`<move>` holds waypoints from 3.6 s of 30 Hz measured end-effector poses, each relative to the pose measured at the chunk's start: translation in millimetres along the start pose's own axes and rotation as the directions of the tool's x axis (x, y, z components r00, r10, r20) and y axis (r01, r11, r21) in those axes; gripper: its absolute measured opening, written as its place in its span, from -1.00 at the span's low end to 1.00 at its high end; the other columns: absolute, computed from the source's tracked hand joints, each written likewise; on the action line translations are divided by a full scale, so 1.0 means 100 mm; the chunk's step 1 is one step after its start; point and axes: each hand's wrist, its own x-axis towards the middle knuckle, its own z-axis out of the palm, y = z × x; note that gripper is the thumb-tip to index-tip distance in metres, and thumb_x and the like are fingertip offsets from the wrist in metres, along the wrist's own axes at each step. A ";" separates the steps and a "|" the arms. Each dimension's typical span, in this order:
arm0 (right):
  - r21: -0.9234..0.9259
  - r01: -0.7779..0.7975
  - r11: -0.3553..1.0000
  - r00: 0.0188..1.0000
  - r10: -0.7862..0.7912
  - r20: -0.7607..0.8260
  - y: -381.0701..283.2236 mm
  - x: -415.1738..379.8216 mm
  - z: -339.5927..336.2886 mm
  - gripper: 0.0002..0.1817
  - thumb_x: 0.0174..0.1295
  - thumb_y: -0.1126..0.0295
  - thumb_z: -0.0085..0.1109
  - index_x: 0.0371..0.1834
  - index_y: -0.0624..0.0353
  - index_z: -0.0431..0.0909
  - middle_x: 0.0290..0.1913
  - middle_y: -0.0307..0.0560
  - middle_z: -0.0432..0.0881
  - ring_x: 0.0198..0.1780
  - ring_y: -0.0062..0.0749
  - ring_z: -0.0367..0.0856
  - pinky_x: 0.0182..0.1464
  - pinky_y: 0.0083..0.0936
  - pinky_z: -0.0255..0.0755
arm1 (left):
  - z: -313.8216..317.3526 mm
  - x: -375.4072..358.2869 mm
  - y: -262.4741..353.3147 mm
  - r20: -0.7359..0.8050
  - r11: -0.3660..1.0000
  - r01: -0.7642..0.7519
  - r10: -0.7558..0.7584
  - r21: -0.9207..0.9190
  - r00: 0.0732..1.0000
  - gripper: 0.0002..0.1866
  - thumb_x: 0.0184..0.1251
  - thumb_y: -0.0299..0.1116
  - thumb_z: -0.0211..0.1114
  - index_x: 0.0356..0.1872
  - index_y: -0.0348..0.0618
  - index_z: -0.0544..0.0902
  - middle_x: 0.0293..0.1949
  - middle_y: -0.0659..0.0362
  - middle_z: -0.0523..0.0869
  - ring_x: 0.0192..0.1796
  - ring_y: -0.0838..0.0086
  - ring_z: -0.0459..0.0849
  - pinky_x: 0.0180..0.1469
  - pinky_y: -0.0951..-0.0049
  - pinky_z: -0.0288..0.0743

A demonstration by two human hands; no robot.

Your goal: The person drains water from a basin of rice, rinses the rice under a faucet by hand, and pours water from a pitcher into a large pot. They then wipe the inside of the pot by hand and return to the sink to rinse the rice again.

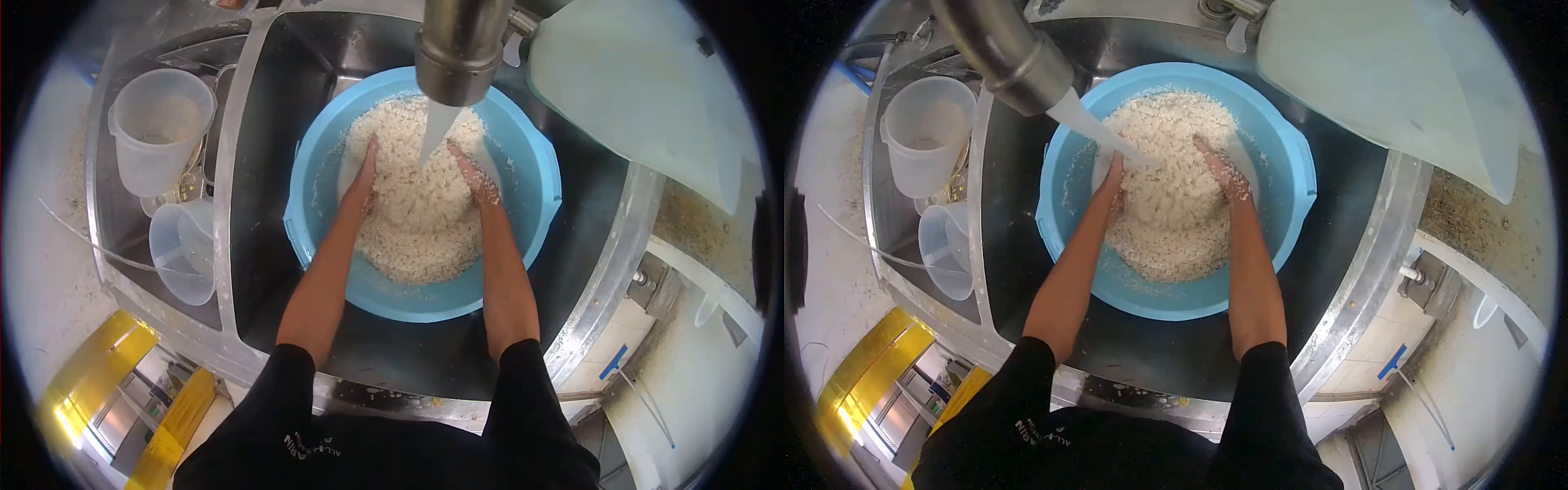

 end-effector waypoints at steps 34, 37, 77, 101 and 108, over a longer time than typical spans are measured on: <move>-0.215 0.203 0.955 0.918 -0.262 -0.297 0.11 -0.01 -0.15 -0.35 0.30 0.02 0.18 0.34 0.22 0.40 0.41 0.07 0.34 0.42 -0.19 0.28 0.46 -0.32 0.08 | -0.24 0.26 -0.23 -0.185 0.679 -0.077 0.304 0.730 0.935 0.04 0.16 0.40 0.17 0.48 -0.15 0.16 0.48 -0.04 0.20 0.49 0.09 0.17 0.50 0.21 0.03; 0.046 0.272 0.961 0.956 -0.264 -0.126 0.20 0.70 -0.16 -0.32 0.37 -0.05 0.04 0.40 0.22 0.33 0.44 0.00 0.31 0.48 -0.23 0.17 0.52 -0.34 -0.06 | 0.05 0.34 0.17 0.027 0.975 -0.221 0.221 -0.013 0.975 0.00 0.24 0.45 -0.01 0.47 -0.16 0.19 0.48 -0.04 0.20 0.48 0.12 0.19 0.50 0.24 0.02; -0.722 -0.018 0.692 0.976 -0.143 -0.161 0.86 -0.36 0.37 0.06 -0.03 0.06 0.44 0.50 0.20 0.06 0.41 0.41 0.18 0.48 0.29 0.02 0.44 0.15 0.03 | 0.01 -0.31 -0.32 0.417 -0.113 -0.417 -0.024 0.902 0.909 -0.57 0.14 -0.36 0.26 0.09 -0.15 0.60 0.04 -0.20 0.62 0.17 -0.05 0.55 0.24 -0.04 0.33; 0.647 -0.326 0.689 0.875 0.480 -0.070 0.50 -1.01 0.69 0.06 0.12 -0.23 0.19 0.50 0.29 0.03 0.41 0.18 0.28 0.40 -0.03 0.28 0.39 -0.13 0.24 | -0.14 -0.42 -0.60 0.090 0.923 0.377 -0.382 0.075 0.920 -0.03 0.17 0.32 0.19 0.43 -0.24 0.25 0.36 -0.04 0.41 0.32 0.03 0.44 0.38 0.19 0.27; 0.488 -0.088 0.868 0.882 0.295 -0.366 0.10 -0.88 0.64 -0.23 0.32 0.00 0.03 0.50 0.19 0.10 0.45 0.12 0.24 0.51 -0.07 0.11 0.40 -0.08 0.18 | -0.07 -0.33 -0.31 -0.155 0.952 0.285 -0.301 -0.113 0.941 -0.14 0.39 0.34 -0.13 0.44 -0.20 0.25 0.41 0.06 0.35 0.41 0.13 0.35 0.37 0.14 0.31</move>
